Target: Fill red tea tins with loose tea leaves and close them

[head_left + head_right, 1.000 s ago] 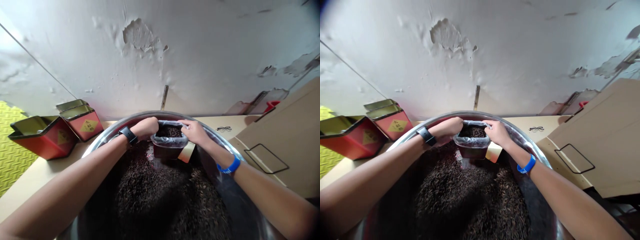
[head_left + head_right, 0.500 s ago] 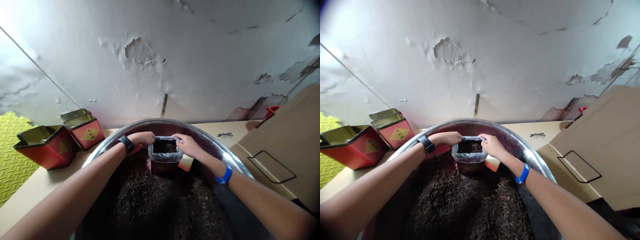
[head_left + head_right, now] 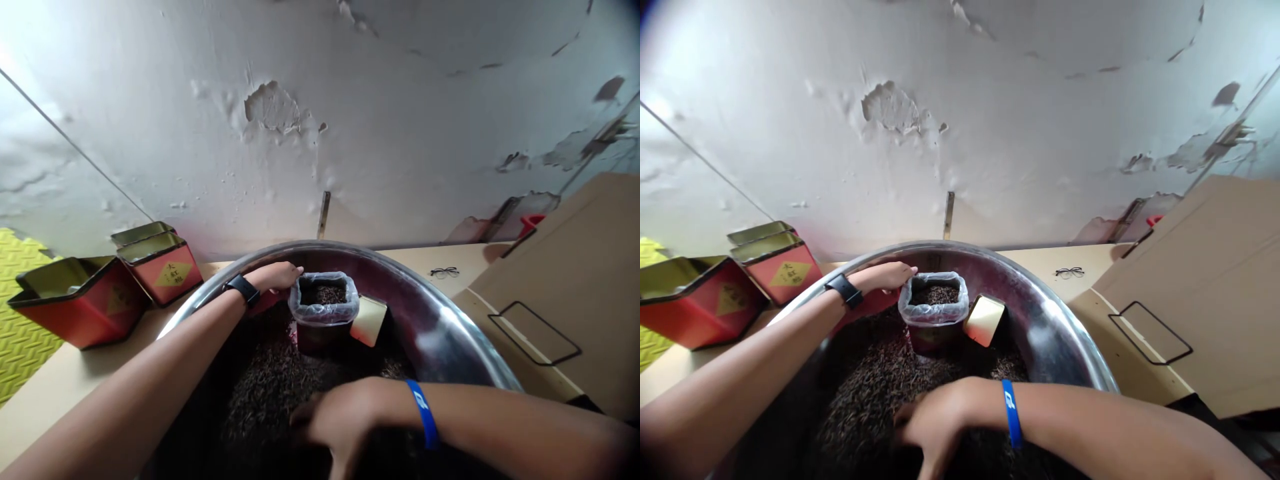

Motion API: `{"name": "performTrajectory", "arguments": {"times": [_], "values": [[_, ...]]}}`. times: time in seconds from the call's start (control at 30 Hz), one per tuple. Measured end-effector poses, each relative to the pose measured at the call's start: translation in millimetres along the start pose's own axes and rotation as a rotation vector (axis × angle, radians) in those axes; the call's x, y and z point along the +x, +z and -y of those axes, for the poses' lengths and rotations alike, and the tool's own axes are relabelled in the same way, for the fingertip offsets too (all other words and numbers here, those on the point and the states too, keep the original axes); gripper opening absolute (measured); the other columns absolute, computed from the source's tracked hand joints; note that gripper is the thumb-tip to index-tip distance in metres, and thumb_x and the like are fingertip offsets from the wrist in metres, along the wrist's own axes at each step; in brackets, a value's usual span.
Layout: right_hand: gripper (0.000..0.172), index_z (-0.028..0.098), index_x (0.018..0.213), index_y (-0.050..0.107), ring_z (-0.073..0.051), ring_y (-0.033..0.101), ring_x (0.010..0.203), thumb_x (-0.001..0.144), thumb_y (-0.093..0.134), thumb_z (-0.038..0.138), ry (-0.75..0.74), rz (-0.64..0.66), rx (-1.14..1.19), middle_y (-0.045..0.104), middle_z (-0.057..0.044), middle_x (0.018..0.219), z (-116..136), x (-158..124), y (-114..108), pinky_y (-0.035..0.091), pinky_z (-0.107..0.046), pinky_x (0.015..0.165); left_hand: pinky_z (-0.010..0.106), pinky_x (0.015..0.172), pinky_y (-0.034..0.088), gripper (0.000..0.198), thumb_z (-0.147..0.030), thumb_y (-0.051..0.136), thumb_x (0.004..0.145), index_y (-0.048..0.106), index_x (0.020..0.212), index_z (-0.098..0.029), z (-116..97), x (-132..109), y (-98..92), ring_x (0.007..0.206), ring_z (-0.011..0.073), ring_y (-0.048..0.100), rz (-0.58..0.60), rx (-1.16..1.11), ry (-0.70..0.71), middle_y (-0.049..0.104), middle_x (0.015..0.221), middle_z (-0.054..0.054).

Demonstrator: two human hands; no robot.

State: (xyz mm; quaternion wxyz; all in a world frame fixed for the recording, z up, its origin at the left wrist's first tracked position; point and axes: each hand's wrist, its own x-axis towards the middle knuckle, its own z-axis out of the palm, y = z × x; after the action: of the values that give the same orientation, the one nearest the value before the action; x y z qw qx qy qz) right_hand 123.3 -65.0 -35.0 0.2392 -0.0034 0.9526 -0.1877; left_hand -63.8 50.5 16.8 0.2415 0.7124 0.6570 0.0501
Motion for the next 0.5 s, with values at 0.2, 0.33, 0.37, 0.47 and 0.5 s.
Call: {"name": "performTrajectory", "arguments": {"times": [0.2, 0.33, 0.37, 0.47, 0.5], "values": [[0.013, 0.021, 0.063, 0.059, -0.017, 0.06, 0.059, 0.059, 0.071, 0.024, -0.061, 0.311, 0.091, 0.064, 0.001, 0.065, 3.4, 22.3, 22.8, 0.042, -0.025, 0.052, 0.024, 0.053, 0.036, 0.053, -0.047, 0.026, 0.092, 0.06, 0.069, -0.013, 7.9, 7.2, 1.6, 0.055, 0.015, 0.054, -0.096, 0.111, 0.081, 0.061, 0.064, 0.009], [0.013, 0.021, 0.067, 0.058, -0.013, 0.054, 0.052, 0.063, 0.069, 0.015, 0.003, 0.259, 0.142, 0.058, 0.005, 0.057, 12.4, 13.7, 11.2, 0.039, -0.022, 0.049, 0.024, 0.064, 0.039, 0.048, -0.044, 0.029, 0.092, 0.06, 0.073, -0.013, 8.5, 12.5, 1.5, 0.069, 0.0164, 0.057, -0.137, 0.139, 0.145, 0.064, 0.075, 0.01], [0.014, 0.021, 0.074, 0.061, -0.013, 0.054, 0.054, 0.064, 0.069, 0.017, 0.012, 0.213, 0.124, 0.06, 0.005, 0.061, 14.2, 8.6, 4.6, 0.039, -0.022, 0.051, 0.024, 0.065, 0.039, 0.047, -0.044, 0.029, 0.092, 0.06, 0.074, -0.013, 8.7, 13.2, 1.5, 0.069, 0.0166, 0.057, -0.136, 0.138, 0.156, 0.064, 0.075, 0.011], [0.022, 0.023, 0.091, 0.064, -0.013, 0.056, 0.063, 0.075, 0.063, 0.038, 0.039, 0.001, 0.114, 0.066, 0.002, 0.075, 15.7, -12.8, -23.5, 0.039, -0.022, 0.056, 0.024, 0.063, 0.039, 0.046, -0.043, 0.031, 0.091, 0.06, 0.073, -0.013, 9.7, 14.0, 2.6, 0.063, 0.0158, 0.056, -0.095, 0.111, 0.181, 0.062, 0.067, 0.009], [0.026, 0.022, 0.092, 0.064, -0.012, 0.057, 0.065, 0.079, 0.058, 0.045, 0.04, -0.091, 0.138, 0.066, 0.002, 0.078, 14.2, -20.9, -35.2, 0.04, -0.021, 0.059, 0.023, 0.061, 0.039, 0.046, -0.043, 0.032, 0.091, 0.06, 0.072, -0.013, 9.7, 13.7, 3.2, 0.059, 0.0152, 0.055, -0.071, 0.092, 0.19, 0.061, 0.062, 0.008]]}}
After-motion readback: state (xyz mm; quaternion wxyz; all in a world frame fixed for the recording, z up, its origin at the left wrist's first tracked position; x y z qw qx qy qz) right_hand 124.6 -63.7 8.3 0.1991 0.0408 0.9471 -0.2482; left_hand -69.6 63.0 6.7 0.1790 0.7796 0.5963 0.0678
